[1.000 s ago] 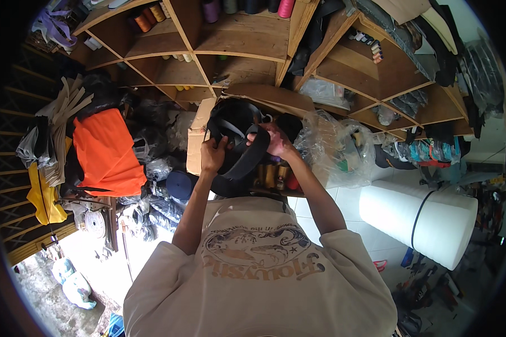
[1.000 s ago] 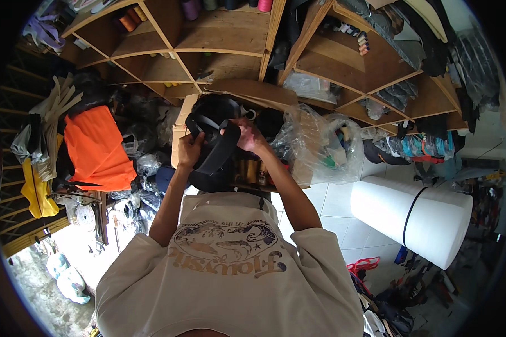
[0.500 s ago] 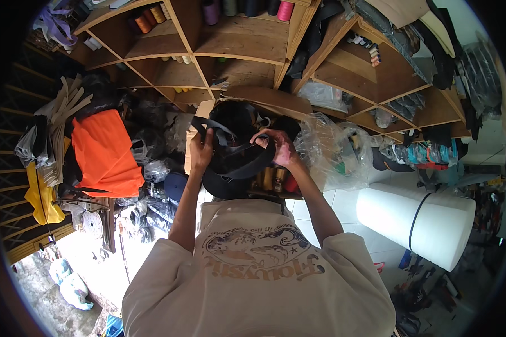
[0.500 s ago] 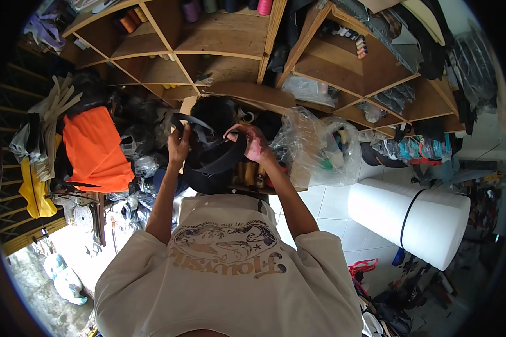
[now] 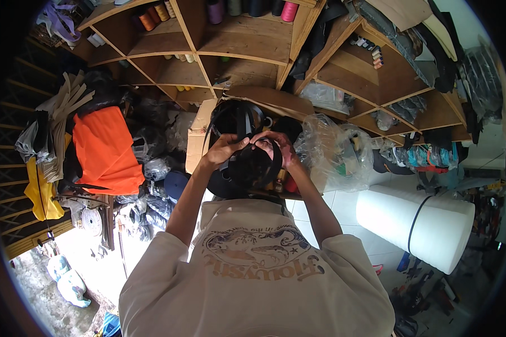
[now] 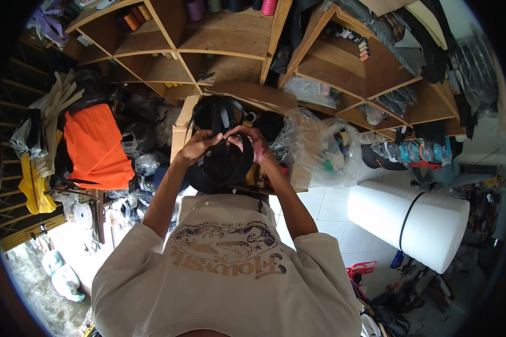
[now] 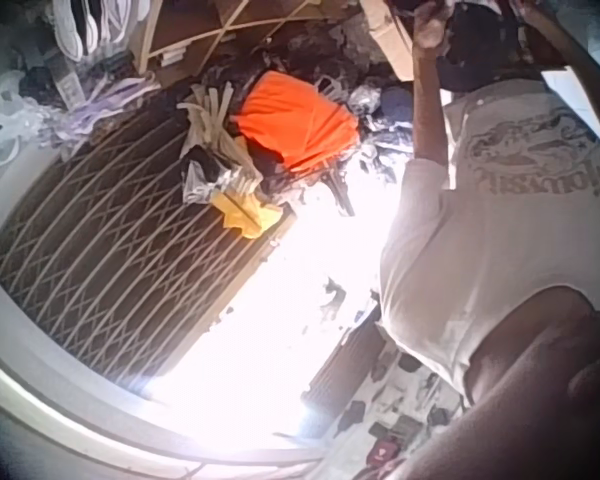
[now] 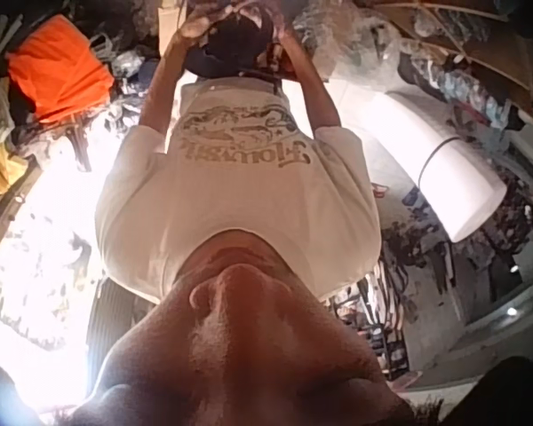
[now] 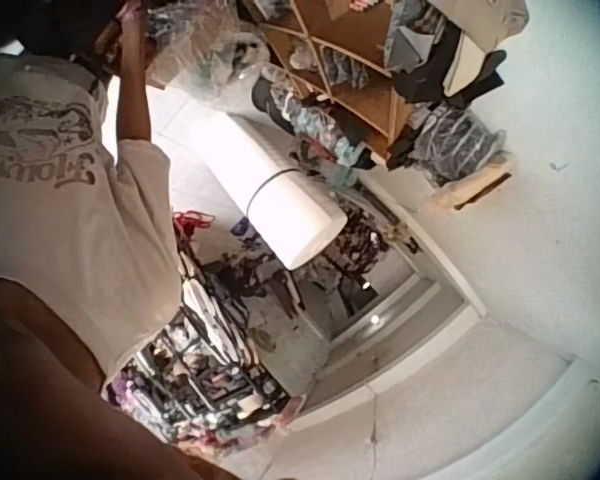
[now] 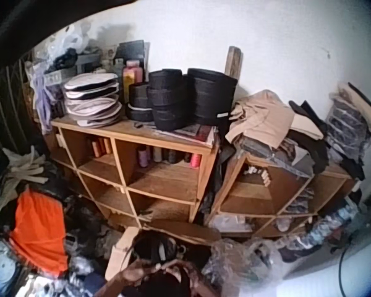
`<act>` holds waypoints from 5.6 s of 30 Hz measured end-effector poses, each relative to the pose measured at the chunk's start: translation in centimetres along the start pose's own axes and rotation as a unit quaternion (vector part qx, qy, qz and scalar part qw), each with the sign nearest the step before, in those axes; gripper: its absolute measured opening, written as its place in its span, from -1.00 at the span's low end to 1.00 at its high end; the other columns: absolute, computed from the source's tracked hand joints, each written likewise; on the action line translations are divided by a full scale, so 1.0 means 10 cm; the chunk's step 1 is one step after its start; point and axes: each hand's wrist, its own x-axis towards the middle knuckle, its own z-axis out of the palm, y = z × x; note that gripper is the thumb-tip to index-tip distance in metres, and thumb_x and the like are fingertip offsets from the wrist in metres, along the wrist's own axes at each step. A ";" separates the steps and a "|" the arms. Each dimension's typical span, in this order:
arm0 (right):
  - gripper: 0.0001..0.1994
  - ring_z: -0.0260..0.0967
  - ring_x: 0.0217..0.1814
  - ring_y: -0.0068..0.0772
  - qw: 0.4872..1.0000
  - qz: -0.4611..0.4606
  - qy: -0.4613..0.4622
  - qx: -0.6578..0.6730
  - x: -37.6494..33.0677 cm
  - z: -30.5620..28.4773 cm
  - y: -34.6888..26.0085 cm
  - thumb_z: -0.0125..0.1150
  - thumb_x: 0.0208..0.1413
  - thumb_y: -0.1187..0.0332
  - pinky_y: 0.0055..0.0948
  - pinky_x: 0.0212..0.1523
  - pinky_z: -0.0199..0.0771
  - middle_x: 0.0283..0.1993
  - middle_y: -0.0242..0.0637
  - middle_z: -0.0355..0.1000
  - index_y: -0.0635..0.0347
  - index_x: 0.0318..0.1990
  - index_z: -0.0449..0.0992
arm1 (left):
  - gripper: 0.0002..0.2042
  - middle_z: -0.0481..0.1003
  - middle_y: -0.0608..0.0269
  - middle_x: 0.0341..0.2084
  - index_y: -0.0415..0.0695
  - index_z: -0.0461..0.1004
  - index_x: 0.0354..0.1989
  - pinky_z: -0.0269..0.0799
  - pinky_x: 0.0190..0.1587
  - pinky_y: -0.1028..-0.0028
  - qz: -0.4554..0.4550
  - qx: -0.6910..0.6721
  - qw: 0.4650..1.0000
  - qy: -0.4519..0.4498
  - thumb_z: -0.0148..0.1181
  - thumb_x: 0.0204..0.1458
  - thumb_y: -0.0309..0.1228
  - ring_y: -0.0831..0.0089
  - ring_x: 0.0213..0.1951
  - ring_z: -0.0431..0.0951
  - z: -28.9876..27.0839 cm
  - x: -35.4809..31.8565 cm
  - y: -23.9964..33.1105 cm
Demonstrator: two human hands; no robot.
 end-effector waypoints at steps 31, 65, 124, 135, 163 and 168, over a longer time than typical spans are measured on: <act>-0.90 0.46 -0.37 -0.33 0.984 -0.050 -0.017 -0.172 -0.57 -0.04 -0.88 0.21 -0.08 0.59 -0.47 -0.32 0.41 -0.39 -0.22 0.45 0.28 -0.35 0.48 | -0.70 0.54 -0.16 -0.26 -0.33 0.43 -0.08 0.39 -0.13 0.23 0.054 0.191 0.893 0.404 0.10 0.10 -0.37 -0.01 -0.13 0.54 -0.53 0.46 -0.63; -0.66 0.52 -0.14 -0.27 0.992 0.010 -0.025 0.123 0.28 -0.48 -1.25 0.18 0.17 0.24 -0.41 -0.25 0.53 -0.18 -0.21 0.42 0.33 -0.04 0.42 | -0.41 0.55 -0.07 -0.48 -0.32 0.51 -0.29 0.47 -0.13 0.14 -0.130 0.259 0.884 0.368 0.07 0.05 0.12 -0.06 -0.25 0.58 -0.93 0.07 -0.41; -0.58 -0.38 0.54 -0.06 0.765 -0.081 -0.020 -0.639 0.04 0.04 0.12 0.35 -0.15 -0.01 -0.29 0.38 -0.07 0.46 0.23 -0.38 -0.01 -0.17 0.55 | -0.86 0.53 0.20 -0.40 -0.26 0.53 -0.44 0.37 -0.15 0.50 0.261 0.062 0.956 0.119 0.12 0.13 -0.49 0.47 -0.36 0.50 0.21 -0.58 0.24; -0.61 -0.28 0.51 -0.10 0.711 -0.031 -0.018 -0.702 -0.13 0.01 0.36 0.34 -0.13 0.05 -0.31 0.39 -0.05 0.48 0.13 -0.42 0.04 -0.17 0.56 | -0.69 0.18 0.44 -0.70 -0.12 0.19 -0.63 0.01 -0.51 0.53 0.265 -0.234 0.916 0.191 -0.04 0.21 -0.40 0.65 -0.59 0.12 -0.41 -0.75 0.36; -0.42 0.32 0.11 -0.12 0.905 0.094 0.099 -0.403 -0.11 -0.15 0.67 0.41 -0.08 0.16 -0.35 0.12 0.40 0.05 -0.12 0.36 0.19 0.07 0.34 | -0.77 0.46 0.10 -0.25 -0.19 0.47 -0.19 0.31 -0.16 0.22 0.277 0.506 0.625 0.526 0.21 0.04 -0.33 0.10 -0.17 0.44 -0.13 -0.16 0.16; -0.11 0.32 0.07 -0.30 0.930 0.161 0.067 -0.324 -0.04 -0.11 0.52 0.38 -0.04 0.19 -0.46 0.18 0.33 0.04 -0.21 0.39 0.31 0.33 -0.07 | -0.75 0.43 0.23 -0.13 -0.11 0.47 -0.13 0.34 -0.09 0.32 0.363 0.510 0.747 0.222 0.20 -0.03 -0.46 0.23 -0.12 0.45 0.27 -0.32 0.33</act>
